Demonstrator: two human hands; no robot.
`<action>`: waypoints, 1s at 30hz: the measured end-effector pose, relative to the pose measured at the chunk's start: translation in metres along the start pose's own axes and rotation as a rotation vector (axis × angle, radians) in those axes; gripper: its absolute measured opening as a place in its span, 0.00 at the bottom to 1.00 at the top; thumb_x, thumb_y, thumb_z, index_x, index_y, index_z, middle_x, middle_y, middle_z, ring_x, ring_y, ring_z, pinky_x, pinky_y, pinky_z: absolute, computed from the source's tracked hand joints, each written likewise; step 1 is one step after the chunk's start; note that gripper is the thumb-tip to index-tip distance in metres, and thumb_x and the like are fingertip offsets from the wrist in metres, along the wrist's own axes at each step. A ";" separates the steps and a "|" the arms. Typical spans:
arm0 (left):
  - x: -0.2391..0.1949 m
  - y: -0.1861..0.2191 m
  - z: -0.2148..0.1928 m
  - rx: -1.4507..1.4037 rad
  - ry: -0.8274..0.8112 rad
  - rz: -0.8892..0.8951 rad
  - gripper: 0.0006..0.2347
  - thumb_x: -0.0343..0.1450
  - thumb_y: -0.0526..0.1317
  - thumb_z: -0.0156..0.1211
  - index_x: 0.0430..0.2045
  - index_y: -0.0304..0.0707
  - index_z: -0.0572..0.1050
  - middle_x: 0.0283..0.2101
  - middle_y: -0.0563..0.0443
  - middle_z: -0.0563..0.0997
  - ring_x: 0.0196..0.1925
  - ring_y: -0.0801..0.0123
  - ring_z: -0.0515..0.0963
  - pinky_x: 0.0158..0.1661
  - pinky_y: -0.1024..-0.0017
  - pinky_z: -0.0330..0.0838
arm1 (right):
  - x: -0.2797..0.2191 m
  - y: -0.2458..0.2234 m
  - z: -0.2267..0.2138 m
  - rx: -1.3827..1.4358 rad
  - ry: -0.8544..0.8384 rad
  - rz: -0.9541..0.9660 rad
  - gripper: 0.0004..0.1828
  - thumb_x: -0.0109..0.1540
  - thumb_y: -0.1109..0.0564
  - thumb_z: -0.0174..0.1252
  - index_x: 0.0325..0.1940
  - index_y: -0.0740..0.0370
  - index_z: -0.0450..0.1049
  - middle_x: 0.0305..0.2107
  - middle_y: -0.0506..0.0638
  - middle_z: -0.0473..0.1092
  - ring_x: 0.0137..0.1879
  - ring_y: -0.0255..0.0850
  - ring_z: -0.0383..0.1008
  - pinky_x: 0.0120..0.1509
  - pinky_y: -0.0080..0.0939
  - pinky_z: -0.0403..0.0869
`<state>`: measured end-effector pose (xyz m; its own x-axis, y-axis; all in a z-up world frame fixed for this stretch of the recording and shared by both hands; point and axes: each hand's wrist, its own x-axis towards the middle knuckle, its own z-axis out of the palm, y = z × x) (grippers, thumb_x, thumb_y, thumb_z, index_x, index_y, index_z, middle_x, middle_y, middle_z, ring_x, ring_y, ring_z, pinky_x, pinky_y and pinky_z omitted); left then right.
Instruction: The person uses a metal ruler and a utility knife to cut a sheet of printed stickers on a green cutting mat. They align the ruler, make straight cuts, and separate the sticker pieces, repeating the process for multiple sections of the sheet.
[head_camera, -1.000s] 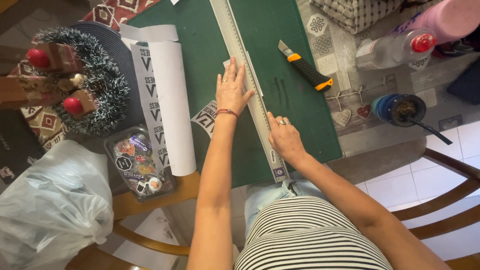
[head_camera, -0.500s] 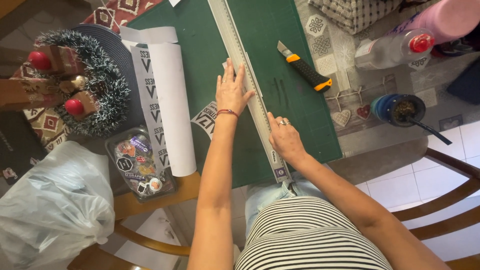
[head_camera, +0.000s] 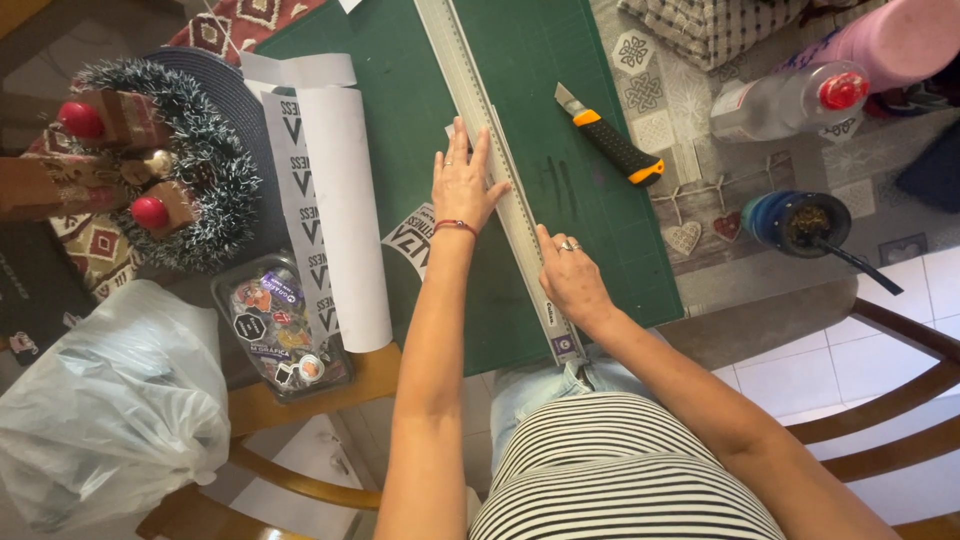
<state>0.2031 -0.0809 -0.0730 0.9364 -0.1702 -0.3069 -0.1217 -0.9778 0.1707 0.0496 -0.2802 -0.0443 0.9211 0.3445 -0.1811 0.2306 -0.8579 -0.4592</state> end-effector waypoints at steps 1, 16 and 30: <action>0.000 -0.001 0.000 0.001 -0.001 0.000 0.45 0.69 0.59 0.77 0.81 0.58 0.55 0.85 0.41 0.43 0.85 0.54 0.56 0.80 0.45 0.53 | 0.000 -0.001 -0.002 0.001 0.000 0.001 0.36 0.64 0.65 0.56 0.78 0.72 0.61 0.40 0.57 0.71 0.46 0.48 0.77 0.48 0.44 0.82; 0.001 0.000 0.000 -0.010 0.010 0.009 0.46 0.67 0.59 0.79 0.81 0.58 0.55 0.85 0.39 0.45 0.84 0.52 0.59 0.79 0.44 0.56 | -0.001 0.002 -0.006 0.003 0.006 -0.017 0.37 0.64 0.64 0.57 0.78 0.73 0.61 0.39 0.56 0.70 0.46 0.47 0.77 0.47 0.43 0.82; 0.000 0.002 -0.004 -0.035 -0.002 0.007 0.46 0.68 0.58 0.79 0.81 0.56 0.55 0.85 0.38 0.46 0.85 0.53 0.55 0.79 0.47 0.56 | -0.003 0.009 0.006 -0.011 0.142 -0.088 0.37 0.60 0.63 0.59 0.75 0.74 0.64 0.37 0.57 0.70 0.42 0.50 0.76 0.42 0.45 0.81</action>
<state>0.2041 -0.0820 -0.0687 0.9348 -0.1773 -0.3076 -0.1167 -0.9717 0.2053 0.0467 -0.2867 -0.0528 0.9321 0.3620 -0.0160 0.3150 -0.8313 -0.4579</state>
